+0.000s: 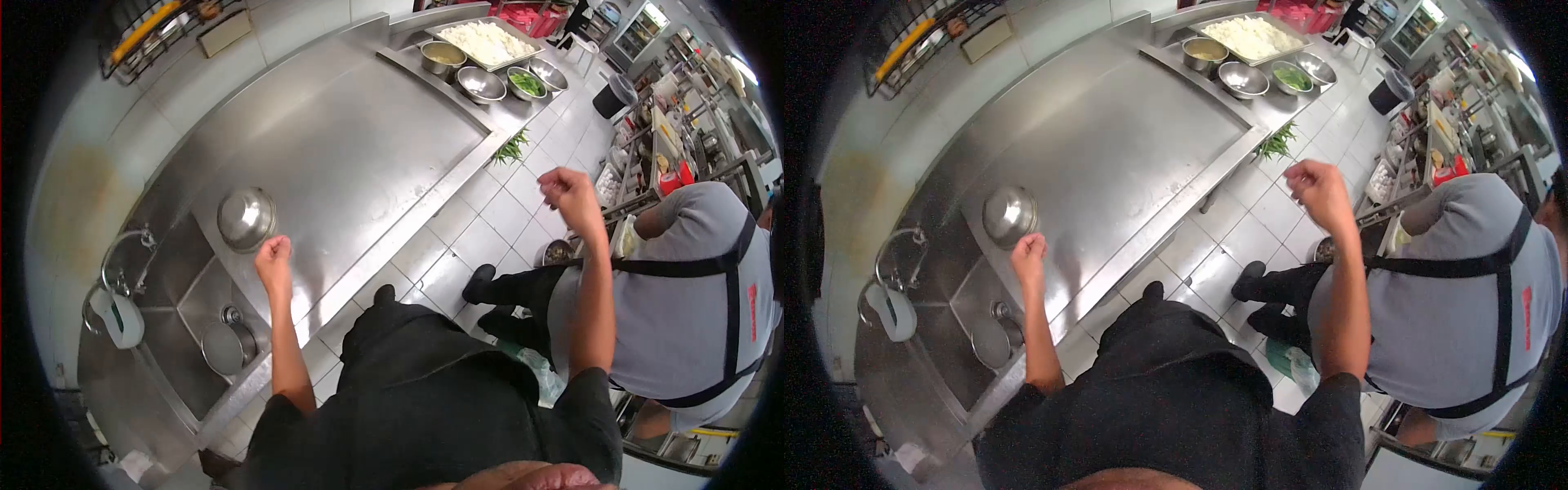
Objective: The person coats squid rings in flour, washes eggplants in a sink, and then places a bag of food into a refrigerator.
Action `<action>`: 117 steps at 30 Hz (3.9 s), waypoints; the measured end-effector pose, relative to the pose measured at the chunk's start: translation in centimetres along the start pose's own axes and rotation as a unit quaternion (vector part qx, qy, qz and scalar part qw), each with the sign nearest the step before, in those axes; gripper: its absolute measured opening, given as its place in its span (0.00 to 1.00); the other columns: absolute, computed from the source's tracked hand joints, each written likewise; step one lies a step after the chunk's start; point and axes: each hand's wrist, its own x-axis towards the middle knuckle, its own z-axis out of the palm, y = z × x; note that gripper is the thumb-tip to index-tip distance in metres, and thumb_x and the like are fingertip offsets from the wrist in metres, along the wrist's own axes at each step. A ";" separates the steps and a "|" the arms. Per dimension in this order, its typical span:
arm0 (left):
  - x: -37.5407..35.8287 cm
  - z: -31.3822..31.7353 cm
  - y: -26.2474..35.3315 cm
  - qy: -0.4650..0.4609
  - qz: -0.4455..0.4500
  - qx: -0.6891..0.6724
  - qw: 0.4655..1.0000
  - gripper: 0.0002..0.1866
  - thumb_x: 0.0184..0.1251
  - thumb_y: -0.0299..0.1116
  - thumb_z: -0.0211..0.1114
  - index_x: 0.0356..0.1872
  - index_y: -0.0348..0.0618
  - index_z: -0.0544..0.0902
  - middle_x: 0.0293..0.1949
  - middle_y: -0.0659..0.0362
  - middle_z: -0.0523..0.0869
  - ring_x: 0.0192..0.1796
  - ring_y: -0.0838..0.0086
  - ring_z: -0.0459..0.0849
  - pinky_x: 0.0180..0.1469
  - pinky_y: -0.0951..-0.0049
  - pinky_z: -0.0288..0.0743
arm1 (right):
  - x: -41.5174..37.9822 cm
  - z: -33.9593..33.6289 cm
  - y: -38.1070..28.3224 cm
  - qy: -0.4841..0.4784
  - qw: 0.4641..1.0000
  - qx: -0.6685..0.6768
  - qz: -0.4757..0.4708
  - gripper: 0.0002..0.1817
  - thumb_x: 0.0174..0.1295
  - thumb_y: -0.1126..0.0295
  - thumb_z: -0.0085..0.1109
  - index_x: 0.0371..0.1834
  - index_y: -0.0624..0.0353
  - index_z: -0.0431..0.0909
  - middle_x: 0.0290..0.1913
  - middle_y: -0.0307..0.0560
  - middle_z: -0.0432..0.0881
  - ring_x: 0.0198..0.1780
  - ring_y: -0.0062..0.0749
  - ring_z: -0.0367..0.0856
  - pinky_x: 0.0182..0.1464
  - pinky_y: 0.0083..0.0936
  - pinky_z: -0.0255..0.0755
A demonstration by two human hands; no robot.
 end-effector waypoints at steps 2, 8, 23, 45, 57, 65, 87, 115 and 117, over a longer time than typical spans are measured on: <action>0.7 1.8 -0.3 0.002 -0.034 -0.027 0.999 0.09 0.64 0.28 0.63 0.40 0.32 0.81 0.29 0.62 0.81 0.31 0.80 0.76 0.37 0.80 0.70 | 3.3 -0.5 0.1 0.000 0.999 0.040 0.031 0.04 0.58 0.80 0.57 0.34 0.68 0.79 0.23 0.38 0.78 0.24 0.18 0.74 0.26 0.18 0.69; 3.8 7.7 0.6 -0.029 -0.045 -0.049 0.997 0.08 0.63 0.27 0.65 0.40 0.33 0.80 0.32 0.62 0.81 0.34 0.81 0.76 0.39 0.80 0.71 | 12.0 0.3 4.0 -0.005 0.991 0.109 0.082 0.04 0.58 0.80 0.57 0.35 0.69 0.78 0.25 0.40 0.79 0.25 0.20 0.76 0.26 0.19 0.70; 2.6 21.6 2.9 0.093 -0.075 -0.007 0.993 0.08 0.65 0.29 0.62 0.41 0.35 0.80 0.32 0.62 0.81 0.34 0.80 0.78 0.37 0.79 0.73 | 36.0 -3.2 20.0 -0.032 0.949 0.290 0.119 0.07 0.57 0.77 0.60 0.38 0.66 0.78 0.30 0.41 0.79 0.28 0.25 0.78 0.30 0.21 0.73; 11.7 51.6 19.5 0.030 0.064 0.034 0.997 0.06 0.65 0.26 0.62 0.38 0.32 0.79 0.30 0.61 0.79 0.35 0.78 0.76 0.42 0.78 0.71 | 45.8 -17.3 40.3 0.145 0.917 0.272 0.255 0.05 0.56 0.76 0.59 0.35 0.65 0.79 0.27 0.42 0.79 0.26 0.25 0.78 0.28 0.22 0.74; 5.4 91.8 29.9 -0.216 0.046 -0.062 0.973 0.04 0.61 0.20 0.63 0.37 0.33 0.80 0.33 0.60 0.80 0.35 0.80 0.76 0.41 0.80 0.71 | 50.9 -31.5 61.0 0.070 0.909 0.239 0.333 0.05 0.54 0.79 0.57 0.32 0.67 0.80 0.24 0.43 0.80 0.23 0.24 0.78 0.23 0.21 0.74; 3.4 111.9 32.8 -0.440 0.077 -0.166 0.879 0.08 0.55 0.12 0.51 0.29 0.33 0.78 0.29 0.59 0.79 0.34 0.79 0.76 0.39 0.81 0.69 | 50.0 -42.0 66.8 0.157 0.891 0.213 0.368 0.04 0.54 0.78 0.59 0.32 0.66 0.80 0.25 0.42 0.80 0.23 0.23 0.78 0.24 0.22 0.74; 5.5 167.0 46.3 -0.594 0.216 -0.144 0.761 0.05 0.62 0.23 0.59 0.37 0.34 0.79 0.36 0.60 0.79 0.34 0.80 0.75 0.37 0.79 0.70 | 54.7 -60.9 88.9 0.450 0.691 0.269 0.499 0.06 0.56 0.76 0.62 0.35 0.66 0.81 0.24 0.40 0.80 0.21 0.20 0.75 0.24 0.19 0.70; 31.5 209.8 10.9 -0.657 0.207 0.553 0.469 0.10 0.61 0.38 0.59 0.32 0.46 0.85 0.33 0.53 0.85 0.36 0.57 0.82 0.38 0.57 0.75 | 87.5 -104.2 121.7 0.557 0.628 -0.090 0.536 0.22 0.51 0.55 0.67 0.41 0.63 0.81 0.30 0.52 0.83 0.32 0.41 0.82 0.37 0.34 0.74; 32.9 221.6 12.0 -0.670 0.404 0.495 0.378 0.10 0.62 0.37 0.58 0.34 0.46 0.86 0.36 0.53 0.86 0.39 0.57 0.83 0.41 0.56 0.76 | 88.4 -104.2 121.5 0.563 0.605 -0.086 0.557 0.22 0.51 0.56 0.68 0.42 0.63 0.81 0.30 0.52 0.83 0.32 0.40 0.82 0.37 0.33 0.75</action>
